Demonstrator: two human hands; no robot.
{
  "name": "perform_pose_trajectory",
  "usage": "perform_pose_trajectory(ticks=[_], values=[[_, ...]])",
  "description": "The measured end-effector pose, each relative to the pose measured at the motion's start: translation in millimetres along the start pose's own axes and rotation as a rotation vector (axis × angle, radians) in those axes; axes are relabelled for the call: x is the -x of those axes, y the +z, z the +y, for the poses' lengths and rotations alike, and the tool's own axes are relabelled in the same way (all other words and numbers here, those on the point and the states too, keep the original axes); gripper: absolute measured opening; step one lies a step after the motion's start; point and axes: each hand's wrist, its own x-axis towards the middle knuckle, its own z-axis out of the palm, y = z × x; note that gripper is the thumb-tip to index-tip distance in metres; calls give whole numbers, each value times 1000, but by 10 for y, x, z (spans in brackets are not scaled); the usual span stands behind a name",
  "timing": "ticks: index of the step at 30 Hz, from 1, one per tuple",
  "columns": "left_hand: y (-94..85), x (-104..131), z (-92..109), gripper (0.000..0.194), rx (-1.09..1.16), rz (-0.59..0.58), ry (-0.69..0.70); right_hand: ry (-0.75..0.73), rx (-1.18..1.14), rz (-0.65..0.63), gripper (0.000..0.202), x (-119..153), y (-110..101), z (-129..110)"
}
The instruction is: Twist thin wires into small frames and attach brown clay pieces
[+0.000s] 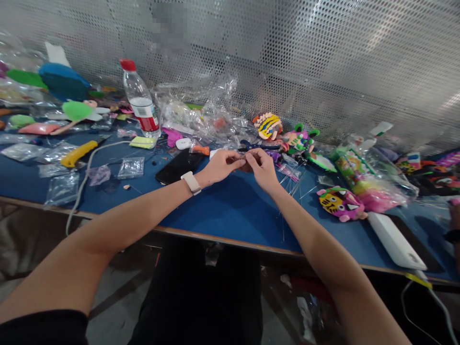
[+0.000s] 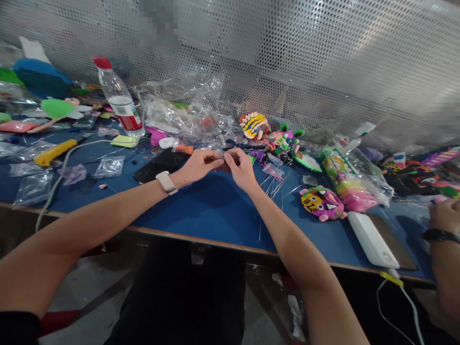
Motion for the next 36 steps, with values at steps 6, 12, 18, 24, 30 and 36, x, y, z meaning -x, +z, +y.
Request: perform_pose_trajectory(ticks=[6,12,18,24,30,36], values=[[-1,20,51,41,-59,22,-14,-21,26,16,56,5,-4,-13],[4,19,71,43,-85,32,4,-4,18,27,58,8,-1,22],[34,17,46,32,-67,48,-27,10,-2,62,61,8,10,31],[9,20,45,42,-123,87,-20,-2,21,70,58,29,36,27],[-1,19,55,31,-132,99,-9,-26,67,72,50,27,38,-10],[3,12,38,32,-90,86,-21,-53,91,88,46,21,21,-5]])
